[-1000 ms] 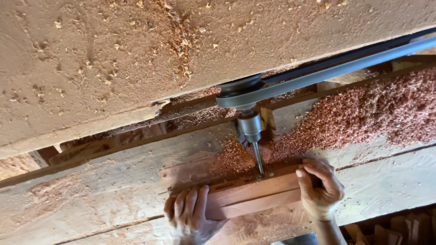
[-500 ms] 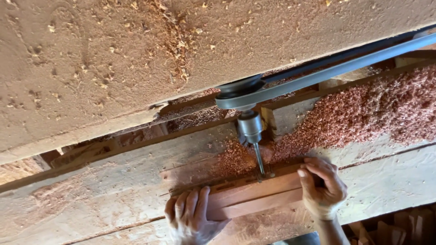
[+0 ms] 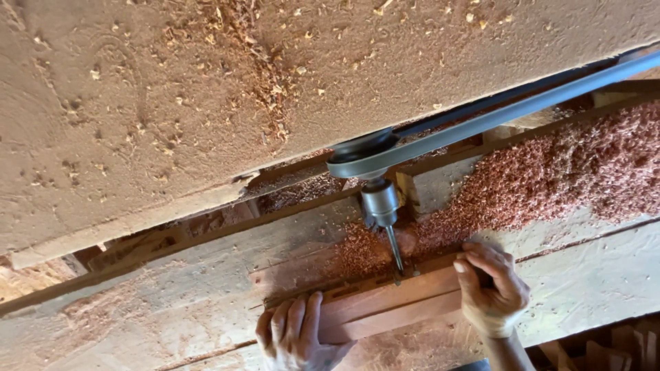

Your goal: Using a woodworking machine to drill or carve slots into a piece of wood.

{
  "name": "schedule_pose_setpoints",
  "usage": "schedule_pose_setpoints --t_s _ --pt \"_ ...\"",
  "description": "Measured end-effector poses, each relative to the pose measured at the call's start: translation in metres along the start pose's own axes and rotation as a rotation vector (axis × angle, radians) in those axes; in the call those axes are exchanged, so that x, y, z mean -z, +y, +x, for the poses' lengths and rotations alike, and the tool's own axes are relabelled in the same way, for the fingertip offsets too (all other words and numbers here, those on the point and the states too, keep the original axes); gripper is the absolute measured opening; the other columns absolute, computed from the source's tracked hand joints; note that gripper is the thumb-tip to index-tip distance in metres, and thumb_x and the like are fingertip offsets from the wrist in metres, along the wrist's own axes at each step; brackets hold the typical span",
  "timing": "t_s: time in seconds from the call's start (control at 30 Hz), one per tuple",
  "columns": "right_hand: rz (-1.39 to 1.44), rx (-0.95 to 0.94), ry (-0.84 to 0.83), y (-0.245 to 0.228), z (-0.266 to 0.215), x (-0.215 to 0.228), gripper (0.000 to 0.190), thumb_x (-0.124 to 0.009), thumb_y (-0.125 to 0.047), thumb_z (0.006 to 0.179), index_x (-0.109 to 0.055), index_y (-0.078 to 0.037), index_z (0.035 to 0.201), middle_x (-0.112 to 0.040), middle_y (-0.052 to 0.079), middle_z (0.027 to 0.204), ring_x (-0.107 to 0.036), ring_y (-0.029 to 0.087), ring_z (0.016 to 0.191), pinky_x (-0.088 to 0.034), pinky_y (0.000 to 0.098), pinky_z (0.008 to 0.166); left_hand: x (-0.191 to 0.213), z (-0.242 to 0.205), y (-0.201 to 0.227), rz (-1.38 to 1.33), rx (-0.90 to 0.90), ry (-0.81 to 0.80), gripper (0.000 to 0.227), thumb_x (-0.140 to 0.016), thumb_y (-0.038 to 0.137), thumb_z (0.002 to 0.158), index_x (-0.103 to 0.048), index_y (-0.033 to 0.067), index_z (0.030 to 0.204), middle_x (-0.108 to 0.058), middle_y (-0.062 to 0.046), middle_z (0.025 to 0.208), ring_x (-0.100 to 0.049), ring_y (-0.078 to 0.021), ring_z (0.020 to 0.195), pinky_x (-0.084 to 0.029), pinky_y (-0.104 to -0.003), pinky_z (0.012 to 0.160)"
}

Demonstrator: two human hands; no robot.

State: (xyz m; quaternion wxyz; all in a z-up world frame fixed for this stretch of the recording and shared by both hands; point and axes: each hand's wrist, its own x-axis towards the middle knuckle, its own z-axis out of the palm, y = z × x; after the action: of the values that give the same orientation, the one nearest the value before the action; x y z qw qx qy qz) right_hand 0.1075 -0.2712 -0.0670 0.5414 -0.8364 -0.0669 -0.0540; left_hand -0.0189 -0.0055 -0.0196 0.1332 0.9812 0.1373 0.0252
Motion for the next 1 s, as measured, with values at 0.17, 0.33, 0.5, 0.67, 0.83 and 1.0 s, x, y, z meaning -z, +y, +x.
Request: schedule_pose_setpoints --t_s 0.17,0.33,0.5,0.67,0.83,1.0 --pt "-0.014 0.049 0.036 0.008 -0.003 -0.001 0.016 -0.072 -0.007 0.097 -0.066 -0.007 0.111 -0.074 0.01 0.107 -0.076 0.019 0.099 -0.064 0.0378 0.107 0.002 0.005 0.002 0.018 0.003 0.006 0.086 -0.039 0.089 0.079 -0.075 0.0139 0.101 -0.074 -0.004 0.096 -0.066 -0.0232 0.093 -0.044 -0.057 0.098" --pt "-0.057 0.033 0.062 0.009 -0.003 -0.001 0.019 -0.073 -0.006 0.097 -0.066 -0.006 0.114 -0.075 0.01 0.109 -0.077 0.018 0.103 -0.066 0.0297 0.097 0.009 0.013 0.008 0.036 0.052 -0.04 0.084 -0.052 0.09 0.073 -0.077 0.0139 0.096 -0.074 -0.003 0.089 -0.068 -0.0227 0.09 -0.045 -0.055 0.097" --pt "-0.059 0.052 0.045 0.014 -0.003 0.001 0.019 -0.072 -0.004 0.098 -0.066 -0.007 0.116 -0.074 0.01 0.111 -0.077 0.018 0.098 -0.068 0.0289 0.092 0.005 0.008 0.004 0.035 0.057 -0.098 0.09 -0.031 0.091 0.08 -0.076 0.0151 0.099 -0.073 -0.004 0.091 -0.066 -0.025 0.094 -0.04 -0.06 0.101" --pt "-0.078 0.048 0.058 0.016 -0.003 0.0 0.017 -0.072 -0.004 0.099 -0.066 -0.007 0.115 -0.074 0.01 0.11 -0.077 0.018 0.1 -0.066 0.0334 0.101 0.007 0.013 0.004 0.031 0.057 -0.075 0.089 -0.027 0.088 0.083 -0.076 0.0153 0.097 -0.073 -0.005 0.092 -0.066 -0.0254 0.092 -0.039 -0.059 0.101" --pt "-0.087 0.027 0.044 0.016 0.002 -0.002 0.014 -0.071 -0.001 0.098 -0.067 -0.005 0.111 -0.074 0.01 0.109 -0.076 0.019 0.099 -0.066 0.0296 0.092 0.006 0.015 0.004 0.048 0.063 -0.062 0.091 -0.029 0.09 0.08 -0.076 0.015 0.1 -0.073 -0.005 0.095 -0.066 -0.0258 0.094 -0.04 -0.059 0.101" --pt "-0.108 0.037 0.035 0.015 0.005 -0.003 0.017 -0.07 -0.001 0.098 -0.066 -0.004 0.114 -0.075 0.012 0.107 -0.075 0.016 0.088 -0.066 0.0242 0.077 0.002 0.014 0.0 -0.004 0.028 0.008 0.087 -0.035 0.087 0.082 -0.074 0.0133 0.104 -0.073 -0.005 0.1 -0.066 -0.0261 0.098 -0.039 -0.061 0.101"
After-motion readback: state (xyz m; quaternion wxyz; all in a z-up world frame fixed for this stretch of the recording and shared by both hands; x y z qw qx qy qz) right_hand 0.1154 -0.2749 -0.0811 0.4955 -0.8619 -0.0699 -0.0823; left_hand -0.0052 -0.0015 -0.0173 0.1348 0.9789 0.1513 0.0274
